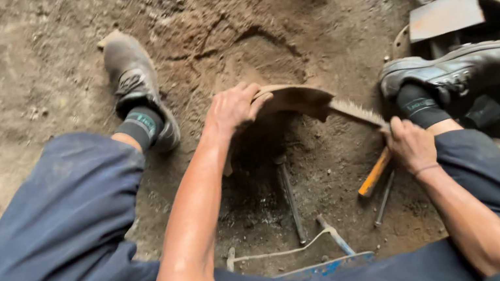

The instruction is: The person sits on the ground and uses a wire brush to scrub the surface of a curved metal part. They hold the part with one hand and scrub with the other, occasionally flipping the part to clean different sides.

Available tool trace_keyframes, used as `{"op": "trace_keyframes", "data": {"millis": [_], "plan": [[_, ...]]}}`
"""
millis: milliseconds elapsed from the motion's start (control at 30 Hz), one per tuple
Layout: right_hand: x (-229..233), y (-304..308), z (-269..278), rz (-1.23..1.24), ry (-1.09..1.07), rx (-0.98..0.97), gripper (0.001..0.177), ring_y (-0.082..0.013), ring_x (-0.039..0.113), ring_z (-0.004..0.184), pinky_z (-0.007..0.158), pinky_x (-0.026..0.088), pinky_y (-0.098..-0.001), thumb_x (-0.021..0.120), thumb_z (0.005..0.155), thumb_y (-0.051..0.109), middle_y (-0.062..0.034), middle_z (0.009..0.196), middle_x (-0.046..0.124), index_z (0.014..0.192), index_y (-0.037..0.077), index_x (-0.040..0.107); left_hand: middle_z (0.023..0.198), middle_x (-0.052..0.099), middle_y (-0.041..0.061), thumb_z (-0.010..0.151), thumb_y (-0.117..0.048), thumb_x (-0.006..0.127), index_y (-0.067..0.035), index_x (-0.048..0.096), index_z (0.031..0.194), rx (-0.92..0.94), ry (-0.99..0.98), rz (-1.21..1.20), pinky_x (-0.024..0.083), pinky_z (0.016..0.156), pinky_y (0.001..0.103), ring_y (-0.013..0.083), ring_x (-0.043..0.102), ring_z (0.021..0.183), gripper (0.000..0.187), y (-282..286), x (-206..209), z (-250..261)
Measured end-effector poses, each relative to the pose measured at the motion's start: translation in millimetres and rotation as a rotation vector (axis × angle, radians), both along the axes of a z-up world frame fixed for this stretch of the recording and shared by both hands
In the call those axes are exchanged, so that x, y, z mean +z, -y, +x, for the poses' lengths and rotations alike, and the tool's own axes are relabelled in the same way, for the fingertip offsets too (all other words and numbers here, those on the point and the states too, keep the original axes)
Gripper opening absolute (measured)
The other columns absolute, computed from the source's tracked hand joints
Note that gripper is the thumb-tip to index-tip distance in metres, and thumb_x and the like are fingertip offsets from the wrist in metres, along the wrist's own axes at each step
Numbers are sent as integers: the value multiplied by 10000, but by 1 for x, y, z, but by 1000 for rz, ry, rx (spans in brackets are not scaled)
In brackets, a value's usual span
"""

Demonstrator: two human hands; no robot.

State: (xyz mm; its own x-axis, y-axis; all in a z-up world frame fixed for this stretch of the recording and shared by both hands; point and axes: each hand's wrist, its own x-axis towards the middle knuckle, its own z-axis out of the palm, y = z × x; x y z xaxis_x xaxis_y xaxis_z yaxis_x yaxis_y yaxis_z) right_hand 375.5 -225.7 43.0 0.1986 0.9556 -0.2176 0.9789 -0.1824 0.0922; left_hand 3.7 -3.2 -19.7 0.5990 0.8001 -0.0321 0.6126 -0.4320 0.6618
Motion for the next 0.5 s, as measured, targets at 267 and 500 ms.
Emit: {"op": "trace_keyframes", "data": {"millis": [267,500], "plan": [[0,-20,-45,178,111,77,285,-301,684,745,555,542,-441,689,907,376,-86,803,640,854,117,580,1009,738,106,964,-590,603,-167,737,1037,-24,47,43,577,751,484,364,718,907,450,-6,5,3],[29,-21,-52,168,41,88,124,-293,695,735,565,544,-444,670,893,223,-83,795,656,896,120,602,1032,751,109,934,-616,618,-185,735,1103,-27,-19,31,580,784,470,356,725,928,477,-12,-10,2]]}}
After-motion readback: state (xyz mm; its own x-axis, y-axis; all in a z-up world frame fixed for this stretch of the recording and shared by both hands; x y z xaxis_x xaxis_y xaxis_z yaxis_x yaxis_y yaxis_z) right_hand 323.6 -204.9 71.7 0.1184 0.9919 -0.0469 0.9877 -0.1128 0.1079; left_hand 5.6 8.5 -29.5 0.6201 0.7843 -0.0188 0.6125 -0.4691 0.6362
